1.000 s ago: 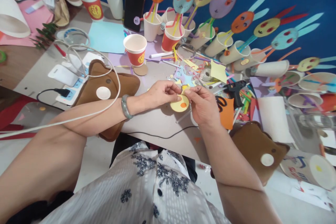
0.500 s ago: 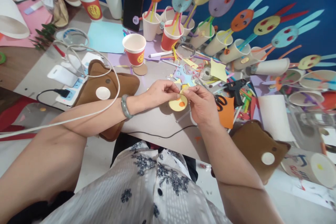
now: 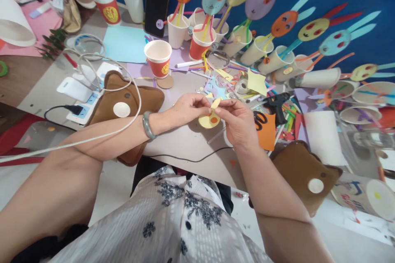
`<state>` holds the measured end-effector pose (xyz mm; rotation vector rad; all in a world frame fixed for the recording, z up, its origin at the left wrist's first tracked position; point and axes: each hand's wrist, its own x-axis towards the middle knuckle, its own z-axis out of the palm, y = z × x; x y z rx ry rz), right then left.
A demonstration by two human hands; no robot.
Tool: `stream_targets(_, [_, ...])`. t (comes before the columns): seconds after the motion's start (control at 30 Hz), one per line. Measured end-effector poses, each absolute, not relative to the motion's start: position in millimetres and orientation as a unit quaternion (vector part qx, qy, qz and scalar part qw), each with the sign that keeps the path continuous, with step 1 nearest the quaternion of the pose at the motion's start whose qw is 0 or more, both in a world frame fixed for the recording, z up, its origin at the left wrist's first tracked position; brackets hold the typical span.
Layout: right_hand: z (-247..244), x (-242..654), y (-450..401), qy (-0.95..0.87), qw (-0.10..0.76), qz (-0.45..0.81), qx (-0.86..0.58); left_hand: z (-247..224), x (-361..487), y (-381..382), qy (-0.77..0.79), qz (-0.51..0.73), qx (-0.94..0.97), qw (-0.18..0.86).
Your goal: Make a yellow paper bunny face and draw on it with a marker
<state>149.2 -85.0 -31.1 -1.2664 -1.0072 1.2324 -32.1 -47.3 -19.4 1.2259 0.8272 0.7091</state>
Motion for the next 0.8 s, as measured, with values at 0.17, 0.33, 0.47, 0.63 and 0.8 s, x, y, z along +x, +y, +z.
stream_targets(0.17, [-31,148,-86,-0.435,0.531,0.494,-0.532,-23,-31,-46,0.368,0.319,0.546,0.682])
stream_targets(0.33, [-28,148,-87,-0.46,0.523,0.468,-0.543,-24,-31,-46,0.37,0.309,0.561,0.672])
stream_targets(0.47, [-29,148,-87,-0.465,0.523,0.464,-0.543,-23,-32,-46,0.371,0.306,0.597,0.642])
stream_targets(0.63, [-32,150,-86,-0.481,0.529,0.448,-0.537,-21,-34,-43,0.368,0.349,0.595,0.624])
stream_targets(0.8, [-36,159,-80,-0.581,0.492,0.285,-0.582,-9,-39,-32,0.397,0.466,0.548,0.569])
